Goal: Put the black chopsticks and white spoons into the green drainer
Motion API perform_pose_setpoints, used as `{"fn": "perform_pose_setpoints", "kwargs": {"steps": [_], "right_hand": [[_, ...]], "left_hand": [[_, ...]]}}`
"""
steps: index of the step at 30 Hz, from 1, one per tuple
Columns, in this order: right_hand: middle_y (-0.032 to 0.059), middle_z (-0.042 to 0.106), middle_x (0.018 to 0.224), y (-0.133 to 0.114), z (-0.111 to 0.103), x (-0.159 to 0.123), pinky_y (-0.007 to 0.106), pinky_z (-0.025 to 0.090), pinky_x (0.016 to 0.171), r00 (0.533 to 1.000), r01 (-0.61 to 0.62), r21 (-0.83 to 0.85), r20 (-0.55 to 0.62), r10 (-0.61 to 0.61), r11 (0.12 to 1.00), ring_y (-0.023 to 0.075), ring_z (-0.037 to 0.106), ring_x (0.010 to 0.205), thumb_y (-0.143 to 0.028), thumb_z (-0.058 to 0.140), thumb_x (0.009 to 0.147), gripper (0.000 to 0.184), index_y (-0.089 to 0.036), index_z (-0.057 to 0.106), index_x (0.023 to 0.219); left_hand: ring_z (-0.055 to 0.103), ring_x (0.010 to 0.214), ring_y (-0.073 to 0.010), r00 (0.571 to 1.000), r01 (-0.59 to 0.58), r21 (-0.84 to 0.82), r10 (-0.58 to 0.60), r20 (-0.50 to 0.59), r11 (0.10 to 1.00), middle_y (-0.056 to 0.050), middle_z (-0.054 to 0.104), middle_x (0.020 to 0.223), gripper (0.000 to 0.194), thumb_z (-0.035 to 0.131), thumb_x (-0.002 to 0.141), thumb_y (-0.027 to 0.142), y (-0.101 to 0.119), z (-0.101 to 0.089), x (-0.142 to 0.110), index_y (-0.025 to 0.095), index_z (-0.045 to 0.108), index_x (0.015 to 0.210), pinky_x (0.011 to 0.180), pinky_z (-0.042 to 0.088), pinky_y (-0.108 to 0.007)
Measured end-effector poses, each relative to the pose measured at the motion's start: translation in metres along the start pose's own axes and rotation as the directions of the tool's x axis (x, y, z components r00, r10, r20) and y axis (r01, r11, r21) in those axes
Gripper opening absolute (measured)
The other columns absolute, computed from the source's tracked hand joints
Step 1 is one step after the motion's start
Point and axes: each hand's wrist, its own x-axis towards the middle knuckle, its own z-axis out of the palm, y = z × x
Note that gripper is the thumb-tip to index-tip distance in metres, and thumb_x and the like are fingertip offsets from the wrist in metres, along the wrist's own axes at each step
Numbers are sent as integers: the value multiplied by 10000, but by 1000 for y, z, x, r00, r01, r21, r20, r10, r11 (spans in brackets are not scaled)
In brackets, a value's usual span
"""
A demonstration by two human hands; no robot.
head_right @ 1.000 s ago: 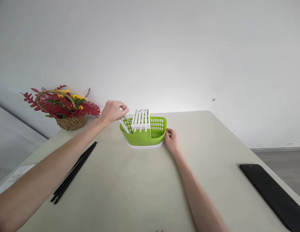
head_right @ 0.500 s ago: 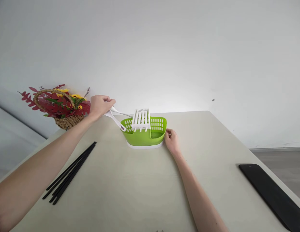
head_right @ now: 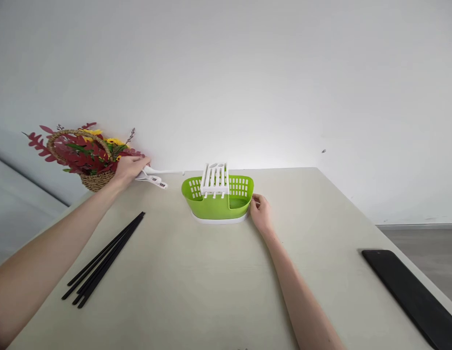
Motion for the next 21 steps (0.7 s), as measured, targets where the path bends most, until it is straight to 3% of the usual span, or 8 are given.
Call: {"fn": "perform_pose_setpoints", "kwargs": {"steps": [4, 8, 13, 17, 21], "right_hand": [[139, 747, 1210, -1, -1, -1, 479, 555, 982, 1000, 9, -30, 3, -9, 1000, 288, 710, 1093, -432, 573, 903, 333, -212, 703, 1116], [137, 749, 1193, -2, -2, -3, 475, 553, 974, 1000, 13, -61, 3, -13, 998, 290, 707, 1090, -421, 561, 902, 321, -214, 699, 1105], [152, 749, 1177, -4, -3, -5, 465, 553, 947, 1000, 20, -89, 7, -20, 996, 289, 712, 1058, -434, 540, 911, 344, -191, 695, 1099], [154, 755, 1170, -7, -4, -8, 457, 546, 941, 1000, 25, -106, 9, -24, 994, 292, 710, 1060, -436, 542, 905, 358, -185, 694, 1110], [150, 761, 1144, -10, -4, -10, 449, 541, 915, 1000, 17, -124, 3, -17, 992, 289, 707, 1028, -442, 542, 899, 362, -184, 695, 1101]], "left_hand": [[459, 593, -113, 983, 25, 36, -31, 179, 999, 53, 524, 537, 299, 646, 811, 410, -33, -15, -16, 122, 694, 745, 567, 314, -231], [388, 489, -104, 924, 5, 84, -37, 382, 996, 50, 465, 483, 332, 695, 740, 436, -55, -21, -35, 168, 596, 570, 504, 265, -251], [409, 499, -128, 806, -233, 173, 91, 585, 957, 27, 439, 471, 284, 621, 666, 388, -66, -5, -52, 196, 529, 478, 498, 253, -267], [360, 513, -117, 732, -387, 158, 199, 652, 909, 35, 389, 474, 275, 591, 648, 362, -66, 8, -64, 200, 462, 467, 508, 235, -271], [335, 525, -116, 674, -443, 111, 249, 695, 890, 41, 357, 491, 267, 586, 658, 339, -68, 14, -70, 203, 438, 482, 516, 227, -275]]}}
